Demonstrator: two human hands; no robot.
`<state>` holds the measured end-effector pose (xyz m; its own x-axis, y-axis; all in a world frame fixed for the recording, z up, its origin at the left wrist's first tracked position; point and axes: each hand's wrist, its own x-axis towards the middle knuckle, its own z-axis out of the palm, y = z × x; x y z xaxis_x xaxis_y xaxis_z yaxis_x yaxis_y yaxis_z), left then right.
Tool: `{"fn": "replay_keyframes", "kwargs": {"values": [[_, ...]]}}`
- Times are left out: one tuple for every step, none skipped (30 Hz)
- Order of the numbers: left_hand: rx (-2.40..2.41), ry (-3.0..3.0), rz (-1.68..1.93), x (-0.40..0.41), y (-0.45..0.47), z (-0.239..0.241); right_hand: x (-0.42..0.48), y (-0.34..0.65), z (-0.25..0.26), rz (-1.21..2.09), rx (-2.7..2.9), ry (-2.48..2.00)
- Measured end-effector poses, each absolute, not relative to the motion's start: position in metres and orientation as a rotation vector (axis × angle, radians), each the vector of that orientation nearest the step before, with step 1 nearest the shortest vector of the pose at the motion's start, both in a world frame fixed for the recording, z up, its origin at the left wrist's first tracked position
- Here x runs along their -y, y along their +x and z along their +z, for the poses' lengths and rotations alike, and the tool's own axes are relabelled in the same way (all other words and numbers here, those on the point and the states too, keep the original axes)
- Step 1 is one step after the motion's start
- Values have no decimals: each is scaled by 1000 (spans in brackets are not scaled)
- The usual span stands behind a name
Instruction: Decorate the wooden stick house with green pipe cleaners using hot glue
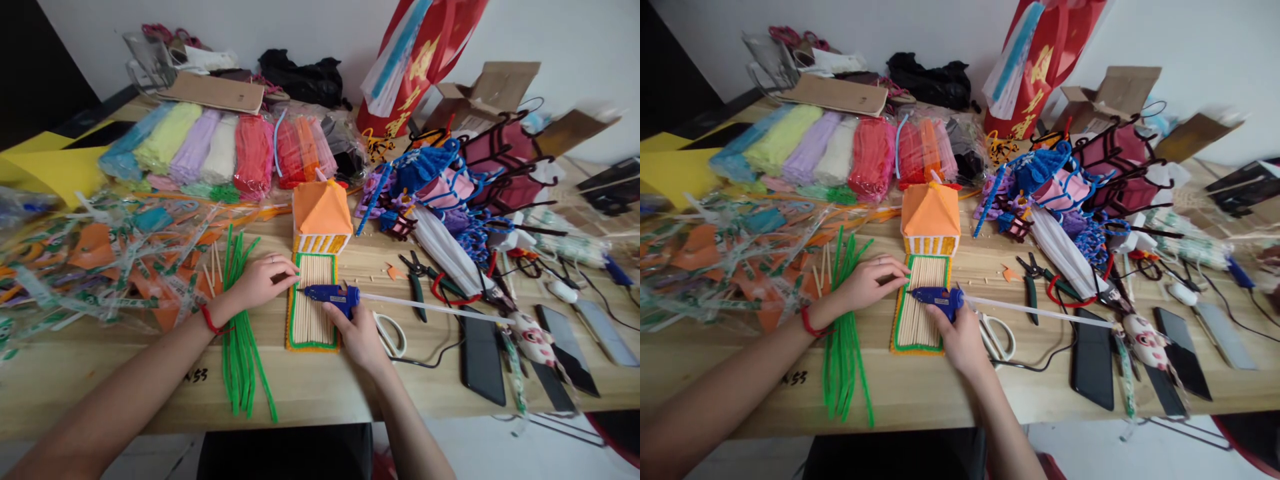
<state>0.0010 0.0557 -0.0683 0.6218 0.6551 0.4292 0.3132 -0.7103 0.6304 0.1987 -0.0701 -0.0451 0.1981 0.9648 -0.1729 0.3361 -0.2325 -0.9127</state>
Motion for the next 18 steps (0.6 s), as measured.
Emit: {"fn": "replay_keyframes", "kwargs": {"values": [[-761, 2342, 901, -56, 1, -68, 70, 199, -46, 1039, 1230, -1709], [-761, 2344, 902, -56, 1, -68, 71, 199, -46, 1042, 1228, -1709], [-760, 2345, 903, -56, 1, -68, 71, 199, -46, 1045, 1229, -1709], [-758, 2347, 903, -56, 1, -68, 71, 200, -47, 1050, 1230, -1708], [-756, 2348, 903, -56, 1, -68, 72, 200, -47, 1058, 1232, -1707], [-753, 2350, 902, -56, 1, -68, 72, 201, -47, 1065, 1233, -1706], [-752, 2352, 901, -56, 1, -69, 72, 201, -47, 1072, 1234, -1705], [-751, 2354, 902, -56, 1, -69, 73, 201, -46, 1075, 1236, -1705], [-749, 2355, 902, -56, 1, -69, 73, 201, -46, 1076, 1236, -1704], [-748, 2356, 902, -56, 1, -69, 73, 201, -45, 1079, 1238, -1702], [-746, 2357, 902, -56, 1, -69, 74, 202, -44, 1085, 1242, -1699], [-743, 2358, 902, -56, 1, -69, 74, 202, -43, 1091, 1249, -1692], [-738, 2359, 905, -56, 1, -69, 74, 202, -42, 1098, 1258, -1682], [-732, 2360, 906, -56, 1, -69, 75, 203, -41, 1106, 1268, -1668], [-724, 2360, 909, -56, 1, -70, 76, 204, -40, 1120, 1275, -1653], [-715, 2363, 910, -57, 0, -70, 77, 206, -39, 1139, 1272, -1644], [-705, 2367, 907, -57, 0, -70, 79, 207, -39, 1162, 1253, -1641], [-692, 2374, 899, -57, -1, -70, 80, 209, -39, 1191, 1220, -1645]]}}
